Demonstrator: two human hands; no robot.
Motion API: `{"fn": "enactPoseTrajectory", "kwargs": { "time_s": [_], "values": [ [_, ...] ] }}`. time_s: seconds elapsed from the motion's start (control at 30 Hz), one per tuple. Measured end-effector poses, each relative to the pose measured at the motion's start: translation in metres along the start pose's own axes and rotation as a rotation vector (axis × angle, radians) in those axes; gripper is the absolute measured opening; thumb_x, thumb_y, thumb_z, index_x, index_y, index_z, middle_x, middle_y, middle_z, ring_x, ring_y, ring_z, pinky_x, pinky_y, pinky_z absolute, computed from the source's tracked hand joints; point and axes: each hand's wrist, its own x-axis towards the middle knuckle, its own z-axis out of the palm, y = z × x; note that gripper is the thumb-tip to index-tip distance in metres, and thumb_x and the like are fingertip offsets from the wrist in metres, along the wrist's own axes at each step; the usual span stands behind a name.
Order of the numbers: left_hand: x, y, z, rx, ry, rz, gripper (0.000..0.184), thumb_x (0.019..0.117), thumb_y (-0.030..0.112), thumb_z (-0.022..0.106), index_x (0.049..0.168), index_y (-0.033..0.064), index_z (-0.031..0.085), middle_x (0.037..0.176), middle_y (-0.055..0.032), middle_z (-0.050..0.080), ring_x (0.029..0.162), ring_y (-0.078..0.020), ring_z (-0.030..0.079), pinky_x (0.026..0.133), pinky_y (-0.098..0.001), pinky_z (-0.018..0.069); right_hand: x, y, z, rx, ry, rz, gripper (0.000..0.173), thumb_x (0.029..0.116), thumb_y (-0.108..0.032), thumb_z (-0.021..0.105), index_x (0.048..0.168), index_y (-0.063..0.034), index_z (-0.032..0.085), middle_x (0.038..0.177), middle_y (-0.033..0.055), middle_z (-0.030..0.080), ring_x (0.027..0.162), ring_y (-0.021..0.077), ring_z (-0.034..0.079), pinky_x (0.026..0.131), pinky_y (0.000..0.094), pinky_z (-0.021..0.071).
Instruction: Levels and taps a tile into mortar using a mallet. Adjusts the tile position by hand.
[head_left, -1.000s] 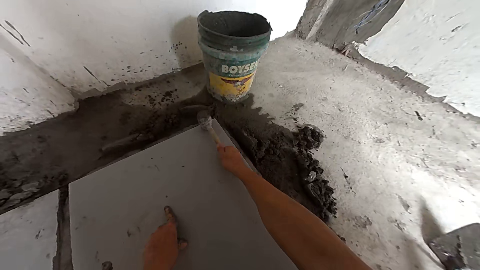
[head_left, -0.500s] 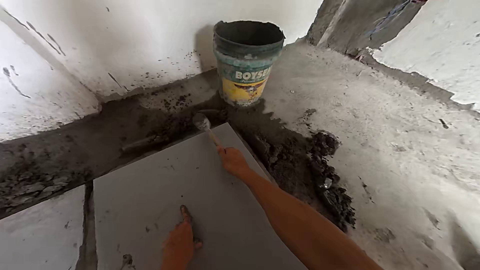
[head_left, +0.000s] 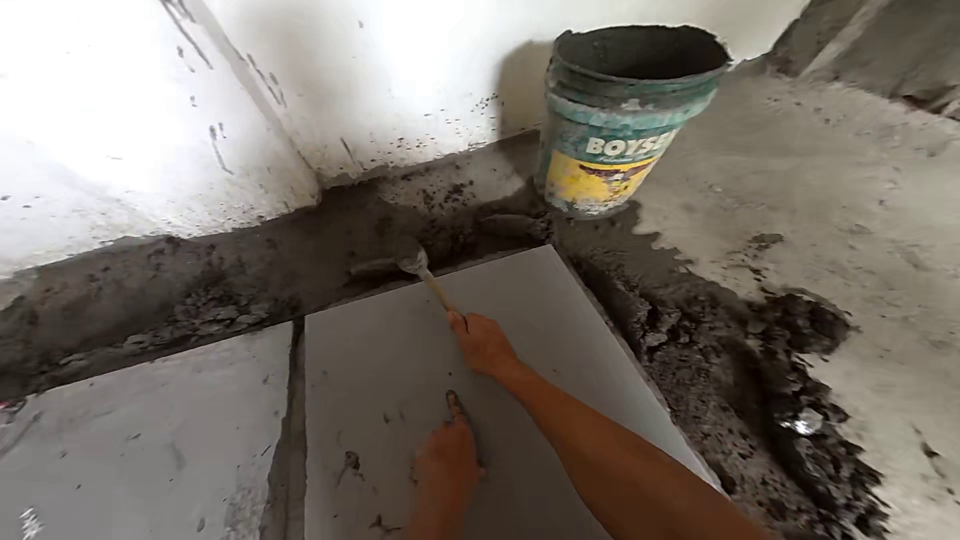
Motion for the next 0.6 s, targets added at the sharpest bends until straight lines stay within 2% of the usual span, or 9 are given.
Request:
{"fn": "enactPoseTrajectory", "kwargs": {
  "time_s": [0.07,0.13,0.23,0.33,0.43,0.53,0.6],
  "values": [
    [-0.002,0.001,0.002,-0.013,0.003,0.018,0.118,0.0857,0.03,0.081,0.166,0.0107,-0.003,0.13,-0.021,0.064,0.113,-0.0393,0.068,0.09,-0.053,0.0576,0.0,-0.002,0.011,-0.046,-0.057,0.031,0.063,0.1104,-0.053,0.027,0.103,-0.0017,0.064,0.089,0.0184,0.066,0.084,0.0336,0.068,0.074,0.0532,0.0556],
    [-0.002,0.001,0.003,-0.042,0.004,0.026,0.118,0.0853,0.029,0.081,0.166,0.0111,-0.003,0.129,-0.0211,0.065,0.112,-0.0399,0.068,0.089,-0.0546,0.0575,0.001,-0.008,0.013,-0.058,-0.059,0.024,0.066,0.1109,-0.051,0.028,0.1,0.0019,0.066,0.092,0.0231,0.066,0.089,0.0382,0.068,0.077,0.0576,0.0549],
    [0.004,0.001,0.0,-0.031,0.006,0.015,0.116,0.0858,0.027,0.08,0.166,0.0111,-0.001,0.128,-0.0216,0.065,0.112,-0.0398,0.068,0.088,-0.0544,0.0581,0.003,-0.006,0.016,-0.054,0.005,-0.014,0.064,0.1101,-0.054,0.027,0.094,-0.0028,0.063,0.08,0.0161,0.061,0.076,0.032,0.065,0.068,0.0513,0.0543],
    [0.005,0.006,0.007,-0.032,0.006,0.001,0.119,0.0842,0.026,0.082,0.166,0.0116,-0.003,0.125,-0.0198,0.066,0.11,-0.0382,0.069,0.086,-0.0526,0.0589,0.003,0.006,0.003,-0.121,-0.08,0.046,0.066,0.1098,-0.054,0.028,0.093,-0.0013,0.064,0.084,0.0178,0.063,0.081,0.0337,0.066,0.073,0.0541,0.0538],
    [0.006,0.006,0.003,-0.011,0.032,0.017,0.12,0.0831,0.028,0.083,0.166,0.0113,-0.002,0.124,-0.0188,0.067,0.11,-0.0368,0.07,0.086,-0.0512,0.0591,-0.009,0.012,-0.013,-0.1,0.033,0.003,0.064,0.1094,-0.055,0.028,0.09,-0.0045,0.061,0.077,0.0137,0.06,0.074,0.0302,0.064,0.067,0.0503,0.0531],
    [0.002,0.003,0.006,-0.03,0.008,0.014,0.122,0.0827,0.028,0.084,0.166,0.0128,-0.005,0.126,-0.019,0.066,0.112,-0.0369,0.069,0.088,-0.0521,0.0583,-0.025,0.049,-0.016,-0.047,0.017,0.094,0.062,0.1106,-0.051,0.029,0.098,-0.0023,0.064,0.083,0.0155,0.063,0.08,0.0313,0.066,0.073,0.051,0.0544],
    [0.002,0.005,0.006,-0.041,0.015,0.019,0.123,0.0821,0.026,0.084,0.165,0.0127,-0.006,0.126,-0.0195,0.066,0.112,-0.0372,0.069,0.089,-0.0523,0.0577,-0.038,0.064,-0.031,0.032,0.075,0.171,0.063,0.1104,-0.052,0.031,0.094,-0.0011,0.064,0.08,0.016,0.061,0.077,0.0312,0.064,0.072,0.0505,0.0527]
  ]
}}
